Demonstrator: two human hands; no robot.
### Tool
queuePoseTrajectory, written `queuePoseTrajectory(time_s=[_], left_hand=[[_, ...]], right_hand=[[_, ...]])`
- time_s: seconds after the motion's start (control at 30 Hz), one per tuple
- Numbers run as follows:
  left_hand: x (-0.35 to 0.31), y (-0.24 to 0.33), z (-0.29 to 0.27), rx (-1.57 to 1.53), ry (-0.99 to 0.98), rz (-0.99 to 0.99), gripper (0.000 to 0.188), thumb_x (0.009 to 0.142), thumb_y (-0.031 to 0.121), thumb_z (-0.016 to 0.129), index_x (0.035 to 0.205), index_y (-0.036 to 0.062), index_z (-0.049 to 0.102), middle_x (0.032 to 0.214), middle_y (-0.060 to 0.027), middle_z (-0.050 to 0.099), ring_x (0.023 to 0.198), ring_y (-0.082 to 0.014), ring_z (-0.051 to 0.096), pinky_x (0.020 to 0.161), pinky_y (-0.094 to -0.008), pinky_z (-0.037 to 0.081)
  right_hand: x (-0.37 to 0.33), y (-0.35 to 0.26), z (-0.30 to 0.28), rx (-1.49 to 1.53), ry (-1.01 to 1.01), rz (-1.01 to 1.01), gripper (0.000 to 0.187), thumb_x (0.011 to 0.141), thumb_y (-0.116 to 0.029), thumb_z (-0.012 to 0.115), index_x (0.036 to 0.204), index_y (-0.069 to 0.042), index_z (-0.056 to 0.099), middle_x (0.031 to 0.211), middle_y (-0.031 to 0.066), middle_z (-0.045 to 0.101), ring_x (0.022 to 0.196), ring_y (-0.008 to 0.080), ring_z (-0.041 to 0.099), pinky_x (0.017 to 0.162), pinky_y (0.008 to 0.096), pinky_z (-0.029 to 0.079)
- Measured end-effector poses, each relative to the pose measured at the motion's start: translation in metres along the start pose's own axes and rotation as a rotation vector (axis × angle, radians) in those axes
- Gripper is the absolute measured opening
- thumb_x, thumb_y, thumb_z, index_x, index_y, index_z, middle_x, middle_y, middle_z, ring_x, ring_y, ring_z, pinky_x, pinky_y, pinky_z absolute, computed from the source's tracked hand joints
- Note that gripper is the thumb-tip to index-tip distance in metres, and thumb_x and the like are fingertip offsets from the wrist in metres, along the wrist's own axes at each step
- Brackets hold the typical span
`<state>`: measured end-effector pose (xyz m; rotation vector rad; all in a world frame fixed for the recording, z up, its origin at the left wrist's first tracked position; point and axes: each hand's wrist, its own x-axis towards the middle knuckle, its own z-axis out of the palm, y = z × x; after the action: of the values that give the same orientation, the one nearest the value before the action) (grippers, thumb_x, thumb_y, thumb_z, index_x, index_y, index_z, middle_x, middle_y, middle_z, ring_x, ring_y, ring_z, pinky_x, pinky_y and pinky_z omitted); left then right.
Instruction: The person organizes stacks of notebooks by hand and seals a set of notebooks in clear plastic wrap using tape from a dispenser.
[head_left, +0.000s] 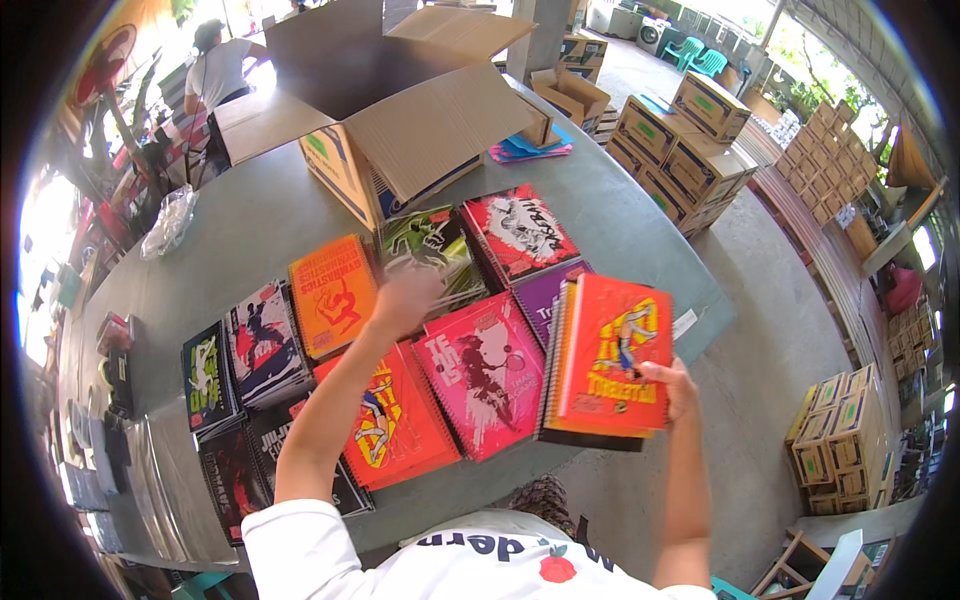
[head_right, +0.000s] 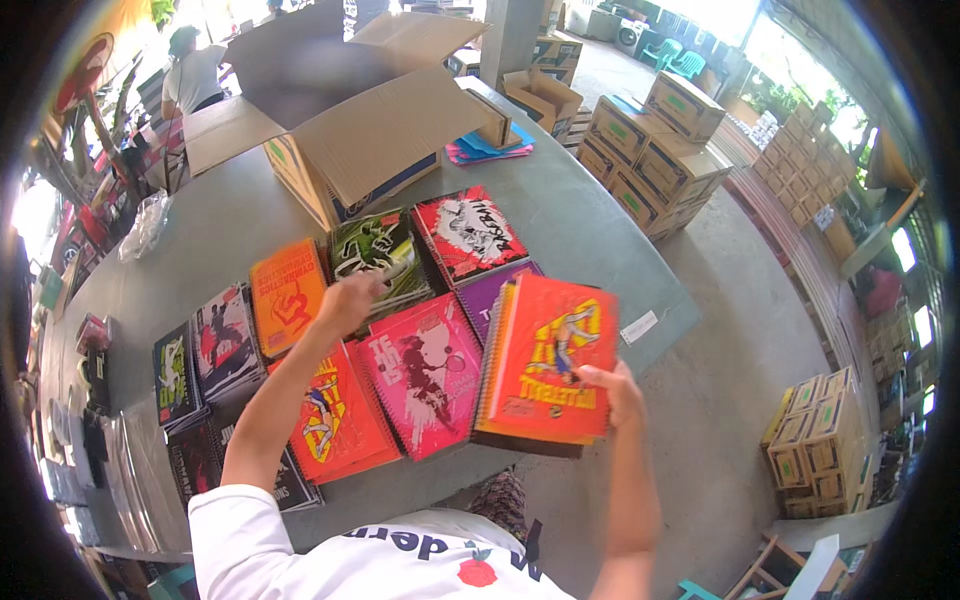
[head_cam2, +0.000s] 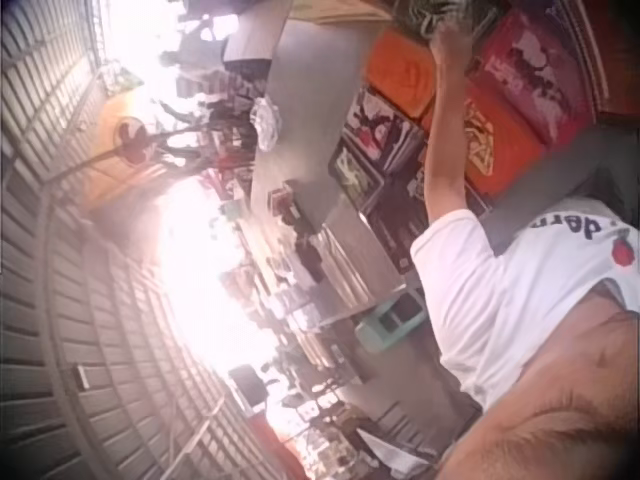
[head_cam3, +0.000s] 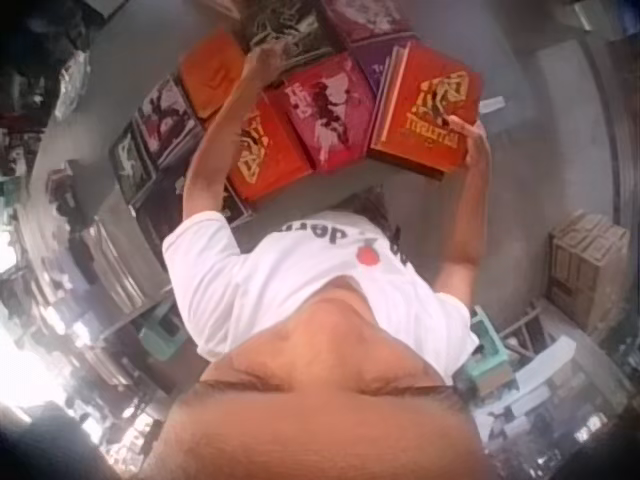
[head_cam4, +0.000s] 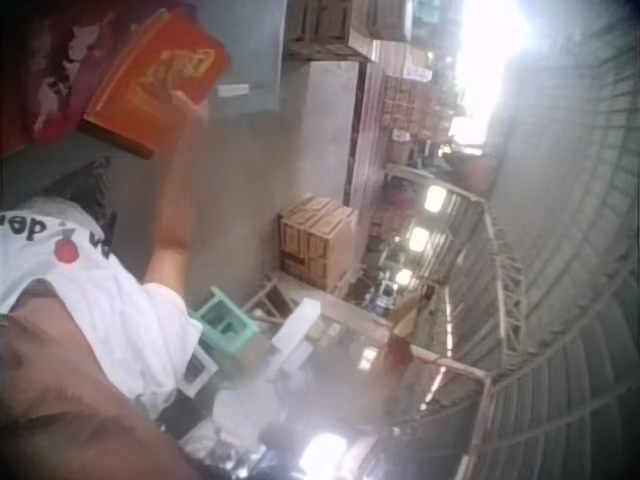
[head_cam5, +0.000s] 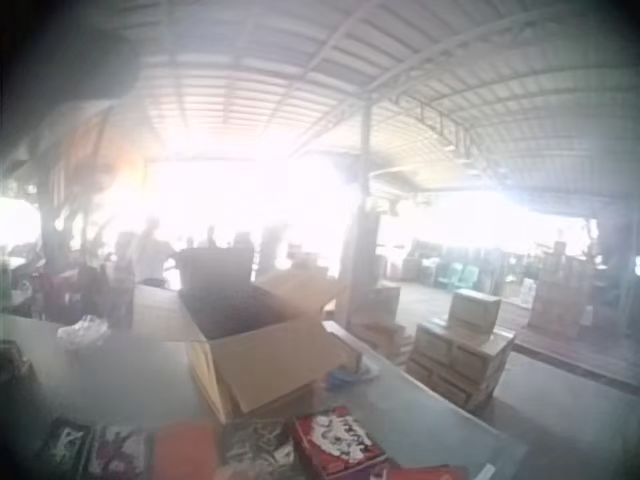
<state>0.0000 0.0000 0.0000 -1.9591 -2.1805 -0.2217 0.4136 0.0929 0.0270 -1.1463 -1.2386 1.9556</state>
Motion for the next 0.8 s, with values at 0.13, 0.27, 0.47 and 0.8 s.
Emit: queuePoseTrajectory(time_s=[0.13, 0.27, 0.47, 0.8], left_hand=[[0.018, 0.072, -0.093, -0.408, 0.069, -0.511, 0.014, 0.082, 0.014, 0.053, 0.092, 0.0077, 0.059, 0.079, -0.0117, 0.060, 0.072, -0.0267, 0.061, 0.064, -0.0369, 0.051], [0.023, 0.225, -0.074, -0.343, 0.301, 0.154, 0.020, 0.081, 0.015, 0.053, 0.093, 0.0007, 0.059, 0.083, -0.0165, 0.063, 0.079, -0.0290, 0.064, 0.069, -0.0398, 0.052], [0.169, 0.214, 0.028, 0.065, 0.481, -0.365, 0.063, 0.079, 0.055, 0.056, 0.101, -0.0032, 0.058, 0.085, -0.0243, 0.063, 0.075, -0.0342, 0.063, 0.069, -0.0433, 0.053], [0.194, 0.223, -0.034, 0.071, 0.234, -0.223, 0.007, 0.073, 0.009, 0.055, 0.073, 0.0027, 0.057, 0.062, -0.0114, 0.060, 0.048, -0.0227, 0.060, 0.047, -0.0361, 0.050]], right_hand=[[0.028, -0.007, -0.063, 0.082, -0.075, 0.012, 0.062, 0.071, -0.010, 0.069, 0.125, 0.000, 0.041, 0.115, 0.0134, 0.056, 0.100, 0.0236, 0.059, 0.088, 0.0379, 0.048], [0.055, -0.013, -0.102, 0.298, -0.064, 0.130, 0.056, 0.077, -0.022, 0.066, 0.123, -0.002, 0.043, 0.114, 0.0103, 0.057, 0.103, 0.0212, 0.058, 0.091, 0.0366, 0.046], [0.078, -0.016, -0.098, -0.065, -0.203, 0.061, 0.061, 0.073, -0.021, 0.073, 0.123, -0.001, 0.044, 0.107, 0.0111, 0.059, 0.094, 0.0169, 0.058, 0.082, 0.0321, 0.048], [0.094, -0.009, -0.132, 0.488, -0.296, 0.320, 0.054, 0.083, -0.037, 0.057, 0.124, -0.004, 0.046, 0.115, 0.0128, 0.057, 0.101, 0.0227, 0.057, 0.089, 0.0366, 0.045]])
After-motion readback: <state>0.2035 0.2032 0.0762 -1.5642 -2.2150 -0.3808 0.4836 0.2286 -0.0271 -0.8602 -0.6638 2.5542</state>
